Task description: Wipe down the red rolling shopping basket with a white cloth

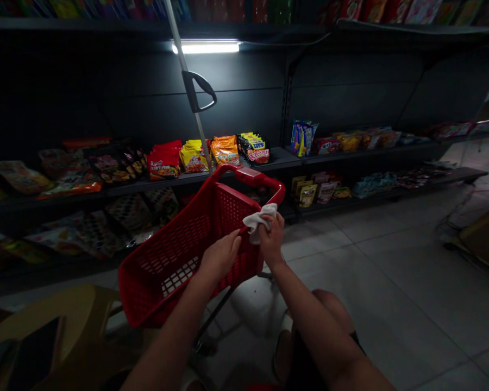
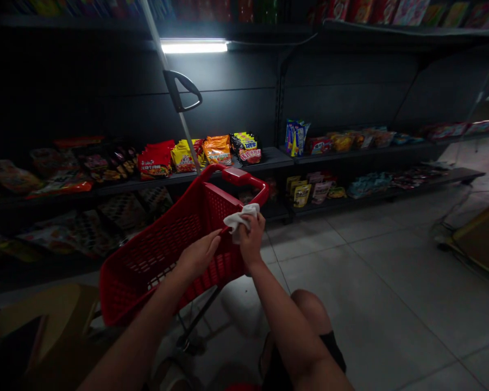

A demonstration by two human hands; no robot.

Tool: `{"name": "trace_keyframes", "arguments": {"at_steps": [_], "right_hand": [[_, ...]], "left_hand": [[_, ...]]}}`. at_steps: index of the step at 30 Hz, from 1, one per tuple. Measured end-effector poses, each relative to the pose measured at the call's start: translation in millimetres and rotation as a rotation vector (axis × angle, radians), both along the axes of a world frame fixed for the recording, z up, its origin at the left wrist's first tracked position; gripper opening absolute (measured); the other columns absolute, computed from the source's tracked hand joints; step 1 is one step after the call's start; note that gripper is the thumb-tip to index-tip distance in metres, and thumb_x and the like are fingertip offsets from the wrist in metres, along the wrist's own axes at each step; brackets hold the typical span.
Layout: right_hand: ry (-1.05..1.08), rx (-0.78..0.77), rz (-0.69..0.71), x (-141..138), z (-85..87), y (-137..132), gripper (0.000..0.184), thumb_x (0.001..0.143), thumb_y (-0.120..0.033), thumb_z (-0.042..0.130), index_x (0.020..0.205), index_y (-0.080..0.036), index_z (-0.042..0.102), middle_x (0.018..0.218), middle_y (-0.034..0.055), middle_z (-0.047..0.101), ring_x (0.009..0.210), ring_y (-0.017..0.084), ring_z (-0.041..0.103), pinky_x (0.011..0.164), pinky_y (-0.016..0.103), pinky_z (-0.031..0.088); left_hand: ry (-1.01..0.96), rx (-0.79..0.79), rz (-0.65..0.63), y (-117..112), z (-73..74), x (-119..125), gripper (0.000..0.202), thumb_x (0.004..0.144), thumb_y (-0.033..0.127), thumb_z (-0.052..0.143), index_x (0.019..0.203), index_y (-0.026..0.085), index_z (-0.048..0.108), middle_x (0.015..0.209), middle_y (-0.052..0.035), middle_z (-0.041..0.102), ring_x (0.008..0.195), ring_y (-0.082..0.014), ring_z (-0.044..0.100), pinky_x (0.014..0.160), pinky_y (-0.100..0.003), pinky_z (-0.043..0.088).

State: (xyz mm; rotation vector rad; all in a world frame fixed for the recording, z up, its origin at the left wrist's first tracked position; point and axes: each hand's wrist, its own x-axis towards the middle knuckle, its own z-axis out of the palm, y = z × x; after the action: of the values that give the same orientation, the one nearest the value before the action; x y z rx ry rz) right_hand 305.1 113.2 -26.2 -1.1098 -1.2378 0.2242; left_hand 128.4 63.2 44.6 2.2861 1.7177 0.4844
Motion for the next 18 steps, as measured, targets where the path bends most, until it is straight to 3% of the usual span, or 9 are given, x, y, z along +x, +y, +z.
{"name": "trace_keyframes", "arguments": {"at_steps": [2,4,6,8,9,11,15,16,18], "right_hand": [[0.044,-0.066,-0.001,-5.3,-27.1,2.3,0.027,0.087,-0.026,0.045,0.110,-0.023,0.059,0.129,0.0116,0.050,0.125,0.024,0.045,0.109,0.046,0.036],[0.142,-0.222,0.010,-8.7,-76.0,-3.8,0.027,0.084,-0.026,0.044,0.108,-0.024,0.055,0.119,0.0098,0.055,0.116,0.024,0.051,0.105,0.046,0.040],[0.204,-0.375,0.039,-9.9,-123.7,-13.7,0.025,0.077,-0.026,0.047,0.101,-0.024,0.053,0.106,0.0076,0.061,0.102,0.024,0.057,0.095,0.044,0.047],[0.224,-0.468,0.070,-9.6,-151.1,-21.1,0.019,0.072,-0.027,0.051,0.090,-0.024,0.052,0.088,0.0043,0.062,0.085,0.024,0.060,0.080,0.040,0.052],[0.229,-0.491,0.080,-9.1,-154.6,-22.2,0.017,0.070,-0.027,0.051,0.087,-0.024,0.051,0.081,0.0028,0.061,0.079,0.023,0.060,0.074,0.038,0.052],[0.244,-0.519,0.091,-8.3,-143.7,-18.8,0.018,0.070,-0.028,0.050,0.088,-0.023,0.051,0.080,0.0018,0.062,0.076,0.022,0.060,0.072,0.036,0.052],[0.225,-0.351,0.082,-13.9,-100.7,-4.8,0.031,0.081,-0.029,0.045,0.110,-0.023,0.051,0.113,0.0063,0.061,0.104,0.021,0.058,0.092,0.035,0.048],[0.214,-0.288,0.064,-17.4,-97.1,-4.2,0.032,0.083,-0.029,0.044,0.113,-0.023,0.051,0.118,0.0074,0.059,0.109,0.021,0.056,0.095,0.036,0.046],[0.214,-0.222,-0.015,-25.6,-105.6,-9.2,0.031,0.085,-0.029,0.042,0.114,-0.023,0.049,0.118,0.0094,0.057,0.110,0.022,0.055,0.095,0.037,0.046]], "left_hand": [[0.024,0.069,0.115,6.3,-7.8,19.1,0.046,0.103,0.040,0.025,0.132,0.022,0.055,0.123,-0.0081,0.070,0.107,-0.0203,0.067,0.088,-0.028,0.045],[0.049,0.129,0.180,9.0,-16.6,25.8,0.044,0.103,0.040,0.025,0.128,0.023,0.057,0.117,-0.0070,0.072,0.099,-0.0196,0.069,0.081,-0.027,0.044],[0.063,0.166,0.192,10.2,-23.3,22.1,0.043,0.103,0.041,0.025,0.126,0.025,0.057,0.116,-0.0058,0.072,0.095,-0.0187,0.069,0.078,-0.027,0.043],[0.077,0.182,0.196,11.3,-27.0,13.4,0.042,0.103,0.042,0.025,0.125,0.026,0.058,0.113,-0.0046,0.073,0.091,-0.0184,0.069,0.075,-0.027,0.041],[0.084,0.190,0.201,12.0,-28.0,8.8,0.042,0.103,0.042,0.025,0.124,0.027,0.058,0.111,-0.0039,0.074,0.090,-0.0186,0.069,0.074,-0.028,0.040],[0.100,0.200,0.210,13.4,-29.3,1.3,0.042,0.103,0.042,0.025,0.122,0.027,0.059,0.108,-0.0024,0.074,0.088,-0.0193,0.069,0.071,-0.028,0.039],[0.106,0.190,0.211,14.1,-30.8,-2.3,0.041,0.103,0.042,0.026,0.121,0.028,0.060,0.105,-0.0009,0.075,0.087,-0.0188,0.068,0.070,-0.028,0.037],[0.100,0.180,0.208,13.8,-30.8,-1.2,0.040,0.103,0.042,0.027,0.121,0.028,0.060,0.105,-0.0010,0.075,0.088,-0.0183,0.068,0.070,-0.027,0.037],[0.076,0.161,0.199,12.8,-30.5,2.1,0.040,0.103,0.043,0.028,0.122,0.028,0.060,0.106,-0.0015,0.074,0.090,-0.0176,0.068,0.073,-0.027,0.037]]}}
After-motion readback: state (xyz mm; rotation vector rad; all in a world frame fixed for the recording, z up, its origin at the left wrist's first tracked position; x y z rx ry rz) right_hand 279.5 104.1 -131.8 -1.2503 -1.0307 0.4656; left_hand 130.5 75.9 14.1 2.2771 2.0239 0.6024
